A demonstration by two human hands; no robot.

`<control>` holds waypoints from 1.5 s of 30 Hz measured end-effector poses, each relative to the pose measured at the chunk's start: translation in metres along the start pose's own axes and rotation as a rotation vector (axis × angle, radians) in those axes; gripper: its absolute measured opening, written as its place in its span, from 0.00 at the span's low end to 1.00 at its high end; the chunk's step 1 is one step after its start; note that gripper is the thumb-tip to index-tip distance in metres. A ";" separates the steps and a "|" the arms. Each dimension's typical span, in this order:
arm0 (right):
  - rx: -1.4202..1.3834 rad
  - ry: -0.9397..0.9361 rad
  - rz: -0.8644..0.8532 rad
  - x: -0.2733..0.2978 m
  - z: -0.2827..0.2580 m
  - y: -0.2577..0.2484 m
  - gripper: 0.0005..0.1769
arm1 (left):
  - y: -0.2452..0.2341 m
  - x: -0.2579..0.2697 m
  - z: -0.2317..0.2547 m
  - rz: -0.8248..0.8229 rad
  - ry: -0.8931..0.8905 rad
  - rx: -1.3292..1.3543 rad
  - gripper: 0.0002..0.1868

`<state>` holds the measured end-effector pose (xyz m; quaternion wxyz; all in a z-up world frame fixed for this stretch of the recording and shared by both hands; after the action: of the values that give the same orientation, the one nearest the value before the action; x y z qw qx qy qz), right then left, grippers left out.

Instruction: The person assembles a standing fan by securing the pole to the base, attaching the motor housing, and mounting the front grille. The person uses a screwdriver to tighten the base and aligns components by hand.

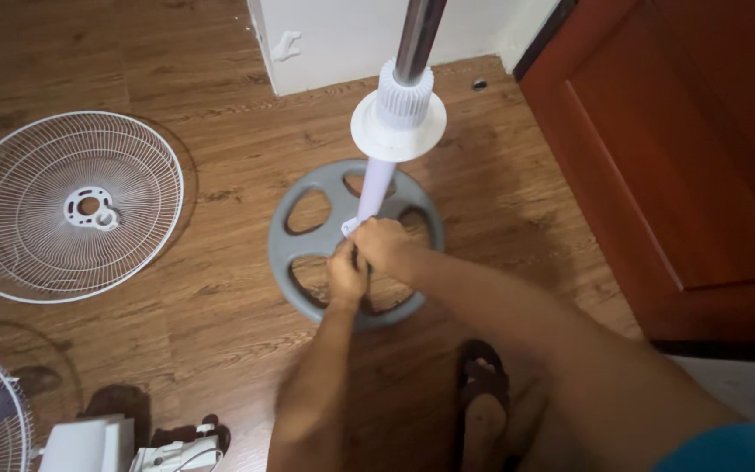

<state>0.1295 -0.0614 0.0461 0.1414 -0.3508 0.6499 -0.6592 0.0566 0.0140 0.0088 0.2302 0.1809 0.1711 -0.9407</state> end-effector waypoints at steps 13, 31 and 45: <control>0.083 -0.011 0.083 -0.014 -0.001 0.021 0.10 | 0.026 0.018 -0.079 -0.130 -0.125 -0.024 0.03; 0.020 -0.125 0.170 0.000 -0.003 -0.006 0.09 | 0.014 -0.017 -0.062 -0.323 -0.088 0.225 0.12; 0.176 -0.301 0.042 -0.009 0.013 0.011 0.11 | 0.026 -0.021 -0.092 -0.388 -0.118 0.185 0.08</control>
<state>0.1415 -0.0669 0.0324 0.2810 -0.4181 0.5684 -0.6505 0.1110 0.0370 -0.0696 0.0371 0.1097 0.1022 -0.9880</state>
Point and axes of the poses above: each hand's wrist, its own x-axis away from the middle knuckle, its own y-axis out of the palm, z = x × y, the point moved 6 cm from there along -x, towards the middle knuckle, and after that the axes turned 6 degrees about y, right-handed, at the moved point
